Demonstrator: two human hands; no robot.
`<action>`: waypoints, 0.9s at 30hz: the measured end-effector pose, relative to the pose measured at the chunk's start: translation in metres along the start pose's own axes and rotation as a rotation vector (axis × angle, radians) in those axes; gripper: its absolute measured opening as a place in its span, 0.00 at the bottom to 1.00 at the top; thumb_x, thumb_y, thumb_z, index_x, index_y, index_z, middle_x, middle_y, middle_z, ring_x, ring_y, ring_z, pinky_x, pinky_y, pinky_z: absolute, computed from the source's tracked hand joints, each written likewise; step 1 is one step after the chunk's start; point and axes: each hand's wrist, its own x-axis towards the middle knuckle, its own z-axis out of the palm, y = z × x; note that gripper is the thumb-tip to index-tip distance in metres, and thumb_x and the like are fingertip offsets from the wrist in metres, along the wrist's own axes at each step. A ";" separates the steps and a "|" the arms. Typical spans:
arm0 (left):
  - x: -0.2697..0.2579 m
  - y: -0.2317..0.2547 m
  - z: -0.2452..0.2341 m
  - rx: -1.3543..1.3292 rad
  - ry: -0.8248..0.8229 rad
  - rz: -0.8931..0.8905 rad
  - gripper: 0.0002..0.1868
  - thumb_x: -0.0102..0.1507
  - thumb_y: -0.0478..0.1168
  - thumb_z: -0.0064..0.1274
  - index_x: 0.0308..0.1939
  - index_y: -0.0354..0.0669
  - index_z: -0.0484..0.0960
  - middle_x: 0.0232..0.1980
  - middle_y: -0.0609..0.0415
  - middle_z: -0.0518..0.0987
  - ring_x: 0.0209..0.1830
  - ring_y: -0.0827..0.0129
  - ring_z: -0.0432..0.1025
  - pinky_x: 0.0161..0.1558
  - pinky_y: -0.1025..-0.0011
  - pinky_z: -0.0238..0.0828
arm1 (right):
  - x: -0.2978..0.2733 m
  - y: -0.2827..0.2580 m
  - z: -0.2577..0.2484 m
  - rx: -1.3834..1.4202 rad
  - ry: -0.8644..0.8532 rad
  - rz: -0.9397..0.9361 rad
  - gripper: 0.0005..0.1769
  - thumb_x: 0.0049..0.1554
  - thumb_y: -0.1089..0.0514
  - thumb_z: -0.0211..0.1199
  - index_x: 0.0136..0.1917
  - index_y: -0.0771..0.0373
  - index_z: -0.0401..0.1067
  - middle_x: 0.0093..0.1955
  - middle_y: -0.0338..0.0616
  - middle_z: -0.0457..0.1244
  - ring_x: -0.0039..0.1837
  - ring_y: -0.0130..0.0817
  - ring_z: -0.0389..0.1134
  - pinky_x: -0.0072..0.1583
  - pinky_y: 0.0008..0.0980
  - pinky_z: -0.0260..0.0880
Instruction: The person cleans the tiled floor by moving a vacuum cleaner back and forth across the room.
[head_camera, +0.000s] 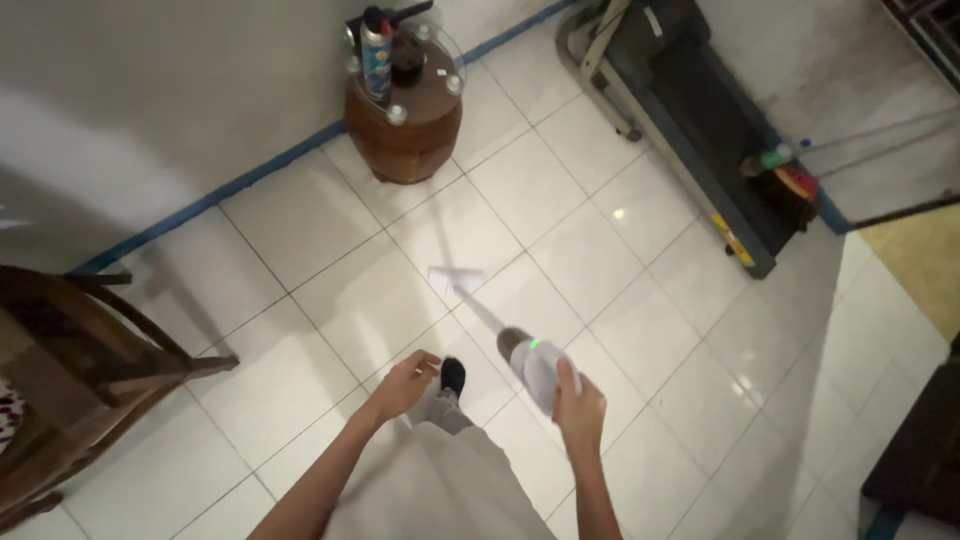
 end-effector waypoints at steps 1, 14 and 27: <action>0.003 0.005 0.000 -0.005 0.011 0.000 0.18 0.66 0.40 0.44 0.59 0.44 0.77 0.54 0.50 0.83 0.54 0.62 0.78 0.55 0.65 0.74 | -0.009 -0.002 0.001 0.016 0.040 -0.055 0.30 0.59 0.38 0.60 0.34 0.69 0.74 0.22 0.40 0.58 0.24 0.27 0.57 0.27 0.30 0.57; 0.048 0.051 0.037 -0.018 0.005 -0.016 0.17 0.68 0.42 0.43 0.59 0.42 0.76 0.54 0.50 0.84 0.54 0.60 0.78 0.57 0.65 0.73 | 0.128 0.014 0.074 0.175 -0.252 -0.083 0.28 0.63 0.41 0.56 0.38 0.70 0.70 0.23 0.39 0.56 0.23 0.27 0.55 0.26 0.31 0.53; 0.070 0.056 0.056 -0.078 0.141 -0.042 0.18 0.66 0.38 0.42 0.58 0.44 0.76 0.53 0.53 0.84 0.52 0.62 0.78 0.55 0.66 0.72 | 0.124 -0.049 -0.016 -0.097 -0.404 -0.280 0.26 0.60 0.43 0.62 0.31 0.66 0.71 0.22 0.37 0.58 0.23 0.24 0.56 0.27 0.29 0.55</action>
